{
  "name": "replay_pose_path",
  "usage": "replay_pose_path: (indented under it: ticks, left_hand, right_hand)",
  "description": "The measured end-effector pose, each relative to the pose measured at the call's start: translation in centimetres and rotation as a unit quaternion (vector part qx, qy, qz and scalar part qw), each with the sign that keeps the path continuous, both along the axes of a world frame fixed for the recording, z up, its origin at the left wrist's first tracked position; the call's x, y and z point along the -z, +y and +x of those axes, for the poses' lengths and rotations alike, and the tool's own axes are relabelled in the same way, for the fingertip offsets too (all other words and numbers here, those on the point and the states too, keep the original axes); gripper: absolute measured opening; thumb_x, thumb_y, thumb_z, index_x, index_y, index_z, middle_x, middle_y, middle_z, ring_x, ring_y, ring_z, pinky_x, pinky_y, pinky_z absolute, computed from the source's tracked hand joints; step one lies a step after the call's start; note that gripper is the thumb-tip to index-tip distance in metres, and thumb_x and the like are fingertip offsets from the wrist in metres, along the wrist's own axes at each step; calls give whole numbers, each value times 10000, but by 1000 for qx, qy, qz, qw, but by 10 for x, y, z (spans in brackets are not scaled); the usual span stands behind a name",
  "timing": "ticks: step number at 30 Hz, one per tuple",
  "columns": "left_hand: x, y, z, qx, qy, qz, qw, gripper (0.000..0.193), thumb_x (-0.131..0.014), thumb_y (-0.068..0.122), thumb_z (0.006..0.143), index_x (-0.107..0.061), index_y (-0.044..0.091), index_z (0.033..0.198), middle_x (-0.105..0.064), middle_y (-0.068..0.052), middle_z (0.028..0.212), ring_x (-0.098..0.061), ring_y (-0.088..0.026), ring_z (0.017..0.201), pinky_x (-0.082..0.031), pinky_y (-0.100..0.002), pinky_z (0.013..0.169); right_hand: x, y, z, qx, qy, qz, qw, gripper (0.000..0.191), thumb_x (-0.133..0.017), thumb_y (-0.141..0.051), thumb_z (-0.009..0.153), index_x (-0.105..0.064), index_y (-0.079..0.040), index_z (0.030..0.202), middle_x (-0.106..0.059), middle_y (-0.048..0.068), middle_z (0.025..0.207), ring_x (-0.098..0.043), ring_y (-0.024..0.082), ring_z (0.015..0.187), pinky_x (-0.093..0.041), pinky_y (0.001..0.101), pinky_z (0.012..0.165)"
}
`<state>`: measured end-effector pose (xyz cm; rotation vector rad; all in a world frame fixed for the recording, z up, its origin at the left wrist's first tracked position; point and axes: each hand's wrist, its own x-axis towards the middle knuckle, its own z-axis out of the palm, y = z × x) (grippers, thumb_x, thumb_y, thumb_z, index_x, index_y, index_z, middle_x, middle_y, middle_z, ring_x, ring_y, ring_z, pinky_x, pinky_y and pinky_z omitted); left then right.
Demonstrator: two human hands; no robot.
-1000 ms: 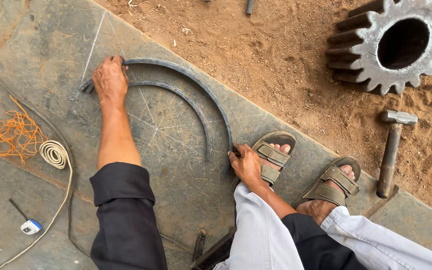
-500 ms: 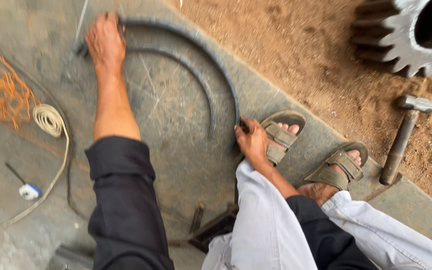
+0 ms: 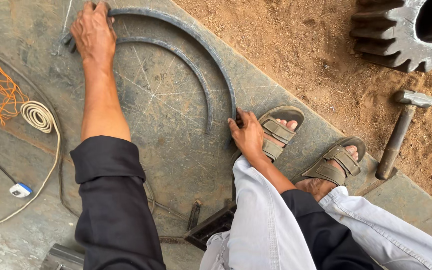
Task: The person bends metal rods into curved shapes using a hammer and a gear-like metal piece as a form. They repeatedly hammer the rods along the gear's edge, then place the bent rods on a flat surface to compare their curvature.
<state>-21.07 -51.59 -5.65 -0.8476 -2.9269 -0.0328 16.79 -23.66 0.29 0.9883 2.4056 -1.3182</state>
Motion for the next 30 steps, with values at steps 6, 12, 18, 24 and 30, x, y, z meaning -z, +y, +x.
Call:
replay_pose_path:
  ticks: [6, 12, 18, 24, 30]
  left_hand:
    - [-4, 5, -2, -7, -47, -22, 999, 100, -699, 60, 987, -726, 39, 1081, -687, -183, 1037, -696, -356, 939, -539, -509, 782]
    - [4, 9, -2, -41, -31, -55, 997, 259, -819, 21, 779, -740, 44, 1024, -725, -164, 1051, -720, -314, 948, -578, -488, 803]
    - [15, 7, -8, -41, -15, -65, 997, 246, -833, 35, 828, -747, 40, 1058, -756, -148, 1023, -740, -241, 878, -618, -414, 783]
    - [20, 6, -13, -74, -57, -47, 995, 186, -819, 27, 882, -752, 29, 1055, -760, -155, 1013, -745, -242, 857, -623, -404, 772]
    - [16, 8, -13, -75, -69, -70, 992, 274, -824, -6, 826, -748, 20, 1088, -758, -165, 1008, -747, -249, 840, -622, -426, 767]
  right_hand:
    - [4, 0, 1, -16, 24, 26, 999, 386, -719, -247, 928, -707, -22, 1242, -671, 156, 985, -676, 351, 857, -522, 428, 771]
    - [6, 1, 4, -13, 51, 25, 998, 378, -725, -240, 935, -711, -13, 1237, -683, 138, 1017, -686, 336, 862, -523, 413, 773]
    - [3, 2, 2, -11, 35, 7, 999, 388, -727, -249, 940, -712, -13, 1248, -696, 128, 1018, -697, 311, 853, -528, 386, 772]
    - [2, 4, 3, -18, 40, 4, 999, 391, -725, -254, 948, -710, -13, 1256, -708, 122, 1047, -703, 306, 864, -532, 381, 783]
    - [4, 3, 2, -7, 37, -1, 999, 385, -723, -247, 946, -715, -11, 1250, -710, 129, 1041, -705, 315, 879, -532, 386, 795]
